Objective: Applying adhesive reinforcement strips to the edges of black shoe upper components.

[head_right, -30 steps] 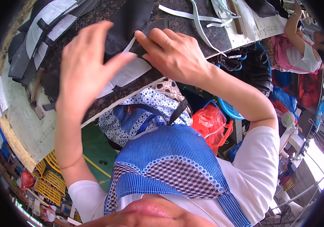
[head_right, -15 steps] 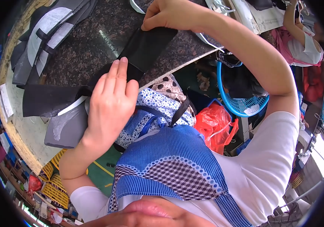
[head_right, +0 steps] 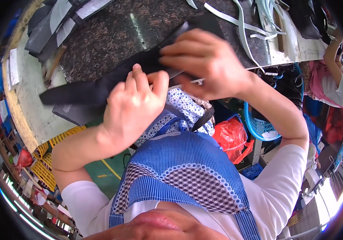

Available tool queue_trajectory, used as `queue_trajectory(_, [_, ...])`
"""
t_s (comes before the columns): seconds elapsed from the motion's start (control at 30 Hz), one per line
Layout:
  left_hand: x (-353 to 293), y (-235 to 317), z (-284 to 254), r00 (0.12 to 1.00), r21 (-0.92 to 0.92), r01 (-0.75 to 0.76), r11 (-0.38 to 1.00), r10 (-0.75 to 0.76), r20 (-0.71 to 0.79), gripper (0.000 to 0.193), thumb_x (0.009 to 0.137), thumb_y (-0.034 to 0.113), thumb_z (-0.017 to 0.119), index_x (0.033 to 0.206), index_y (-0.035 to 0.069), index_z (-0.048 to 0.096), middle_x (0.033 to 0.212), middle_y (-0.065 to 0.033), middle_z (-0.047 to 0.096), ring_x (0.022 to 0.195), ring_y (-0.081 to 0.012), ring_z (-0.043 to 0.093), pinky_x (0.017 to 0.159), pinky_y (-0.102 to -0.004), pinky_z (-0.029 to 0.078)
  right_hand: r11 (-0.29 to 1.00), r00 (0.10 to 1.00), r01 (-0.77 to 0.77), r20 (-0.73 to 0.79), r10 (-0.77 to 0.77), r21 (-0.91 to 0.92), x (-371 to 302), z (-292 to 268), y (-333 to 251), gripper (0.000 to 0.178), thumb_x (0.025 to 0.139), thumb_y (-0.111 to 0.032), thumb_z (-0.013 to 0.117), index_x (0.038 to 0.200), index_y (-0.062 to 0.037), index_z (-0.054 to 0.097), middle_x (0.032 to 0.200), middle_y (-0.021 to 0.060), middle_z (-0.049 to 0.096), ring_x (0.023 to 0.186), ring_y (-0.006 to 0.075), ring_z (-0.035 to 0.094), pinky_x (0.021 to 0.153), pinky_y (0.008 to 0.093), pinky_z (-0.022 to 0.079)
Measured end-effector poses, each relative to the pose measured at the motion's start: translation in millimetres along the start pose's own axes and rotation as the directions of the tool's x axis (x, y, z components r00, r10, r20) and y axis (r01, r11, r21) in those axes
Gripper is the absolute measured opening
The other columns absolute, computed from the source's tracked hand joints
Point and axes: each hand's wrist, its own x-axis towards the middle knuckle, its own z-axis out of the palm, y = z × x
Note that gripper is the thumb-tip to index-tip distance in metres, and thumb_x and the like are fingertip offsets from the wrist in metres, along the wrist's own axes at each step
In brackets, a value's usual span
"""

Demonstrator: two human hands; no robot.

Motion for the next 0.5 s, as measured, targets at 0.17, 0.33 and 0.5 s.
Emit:
queue_trajectory(0.17, [-9,-105,29,0.982,-0.810,0.183,0.558,-0.069,0.174,0.016,0.082,0.007,0.076,0.093,0.000,0.068,0.084,-0.0097,0.067,0.080,-0.0281,0.069,0.069,-0.0390,0.053,0.906,0.956,-0.291,0.068,0.284,0.307,22,8,9,0.014,0.094,-0.005,0.068,0.107,0.0004,0.071,0.094,0.0147,0.070,0.085,0.0333,0.067,0.074,0.0385,0.054])
queue_trajectory(0.33, [-39,-92,40,0.974,-0.634,-0.191,0.749,0.065,-0.216,0.011,0.075,0.008,0.072,0.085,0.005,0.071,0.089,-0.0045,0.064,0.085,-0.0239,0.063,0.074,-0.0353,0.052,0.964,0.979,0.006,0.194,-0.060,0.266,41,13,-8,0.030,0.079,-0.013,0.075,0.109,-0.0066,0.074,0.096,0.0051,0.073,0.101,0.0286,0.061,0.094,0.0422,0.050])
queue_trajectory(0.5, [-69,-107,45,0.992,-0.782,0.107,0.614,-0.114,0.046,0.029,0.071,0.004,0.074,0.099,0.006,0.069,0.094,-0.0063,0.063,0.090,-0.0282,0.066,0.076,-0.0392,0.053,1.000,0.981,0.028,0.192,-0.027,-0.002,50,8,-13,0.030,0.076,-0.028,0.082,0.096,-0.0081,0.073,0.085,0.0026,0.070,0.087,0.0272,0.061,0.078,0.0381,0.054])
